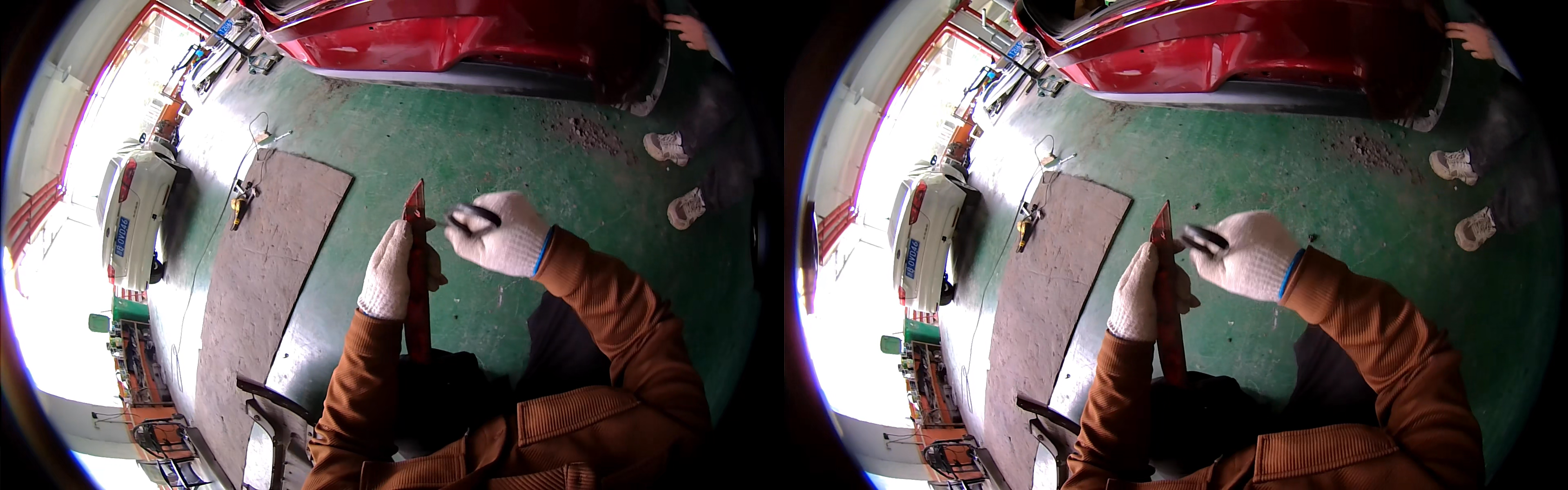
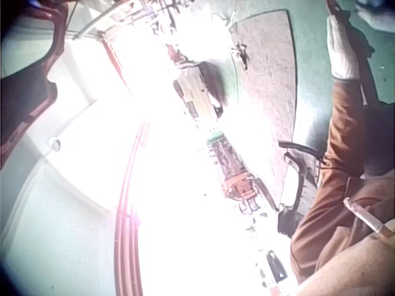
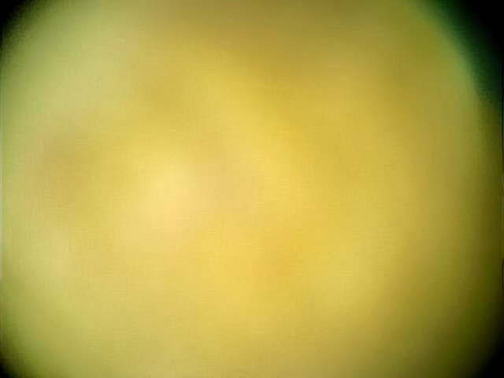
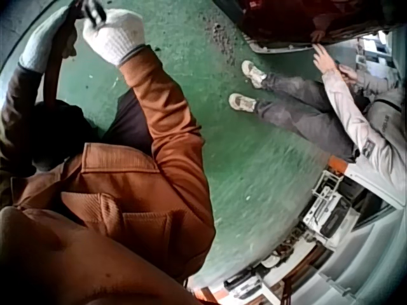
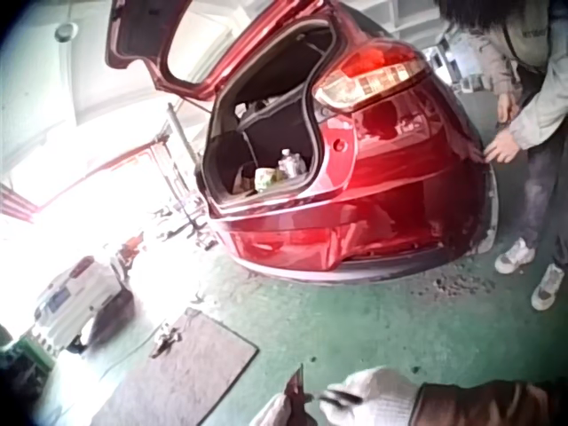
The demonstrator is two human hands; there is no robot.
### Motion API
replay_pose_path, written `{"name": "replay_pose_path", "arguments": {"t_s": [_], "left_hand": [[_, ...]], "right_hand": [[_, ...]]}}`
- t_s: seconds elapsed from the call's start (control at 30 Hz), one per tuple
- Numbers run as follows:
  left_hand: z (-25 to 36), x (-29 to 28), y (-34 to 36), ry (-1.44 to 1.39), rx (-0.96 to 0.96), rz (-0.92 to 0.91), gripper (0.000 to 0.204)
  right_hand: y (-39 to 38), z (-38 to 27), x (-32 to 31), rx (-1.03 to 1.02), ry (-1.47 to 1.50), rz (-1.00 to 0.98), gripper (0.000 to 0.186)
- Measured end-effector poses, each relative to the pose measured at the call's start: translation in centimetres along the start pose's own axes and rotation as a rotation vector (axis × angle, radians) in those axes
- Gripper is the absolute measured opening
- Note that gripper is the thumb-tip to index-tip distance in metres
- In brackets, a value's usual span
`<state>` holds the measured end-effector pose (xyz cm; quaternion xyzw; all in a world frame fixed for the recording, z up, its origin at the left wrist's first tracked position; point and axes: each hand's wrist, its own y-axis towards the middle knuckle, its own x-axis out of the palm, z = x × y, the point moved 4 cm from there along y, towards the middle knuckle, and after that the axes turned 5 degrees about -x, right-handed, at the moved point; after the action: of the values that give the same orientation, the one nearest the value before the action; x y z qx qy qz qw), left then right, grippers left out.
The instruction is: The person uses scissors to trim a red plastic trim piece and then applies sealant to it using a caulking gun. They then attach the trim piece to the rear bumper of a red car, pressing it into place.
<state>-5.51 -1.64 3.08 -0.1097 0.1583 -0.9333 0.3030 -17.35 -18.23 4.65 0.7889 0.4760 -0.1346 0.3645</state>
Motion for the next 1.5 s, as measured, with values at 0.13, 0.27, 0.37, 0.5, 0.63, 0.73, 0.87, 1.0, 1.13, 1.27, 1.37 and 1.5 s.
{"name": "replay_pose_path", "arguments": {"t_s": [0.13,0.27,0.37,0.5,0.63,0.73,0.87,1.0,1.13,1.27,1.37,1.5], "left_hand": [[0.2,0.0,-0.1,0.026,0.004,0.000,0.055],[0.2,0.0,-0.2,0.036,0.018,-0.018,0.056],[0.1,0.0,-0.1,0.040,0.018,-0.021,0.057],[-0.3,0.0,0.0,0.004,-0.025,0.003,0.071],[-0.4,-0.3,0.4,-0.095,-0.014,-0.058,0.089],[-0.3,-0.1,0.4,-0.158,-0.037,-0.090,0.096],[-0.2,-0.2,0.7,-0.210,-0.060,-0.060,0.101],[-0.4,-0.2,0.7,-0.213,-0.063,-0.097,0.104],[-0.5,-0.5,1.0,-0.194,-0.073,-0.090,0.105],[-0.9,-0.6,1.4,-0.186,-0.079,-0.075,0.106],[-0.8,-0.8,1.4,-0.196,-0.074,-0.090,0.106],[-1.0,-0.9,1.9,-0.277,-0.097,-0.100,0.105]], "right_hand": [[-0.2,-0.7,-0.1,-0.073,-0.146,0.036,0.023],[0.2,-0.1,0.1,-0.021,-0.085,0.052,0.027],[-0.3,0.2,0.2,-0.040,-0.127,-0.006,0.029],[0.2,1.0,0.3,-0.034,-0.151,0.032,0.034],[-0.4,0.4,1.5,-0.088,-0.158,-0.099,0.019],[0.0,0.8,1.2,-0.144,-0.081,0.044,0.019],[-0.4,0.9,1.9,-0.128,-0.041,-0.013,0.017],[0.3,1.3,1.9,-0.125,-0.046,0.019,0.020],[0.7,1.7,1.9,-0.065,-0.097,-0.012,0.030],[0.3,1.6,2.6,-0.114,-0.139,-0.115,0.029],[1.1,1.7,2.1,0.066,-0.050,-0.073,0.032],[0.3,2.6,3.2,0.007,-0.049,-0.113,0.030]]}}
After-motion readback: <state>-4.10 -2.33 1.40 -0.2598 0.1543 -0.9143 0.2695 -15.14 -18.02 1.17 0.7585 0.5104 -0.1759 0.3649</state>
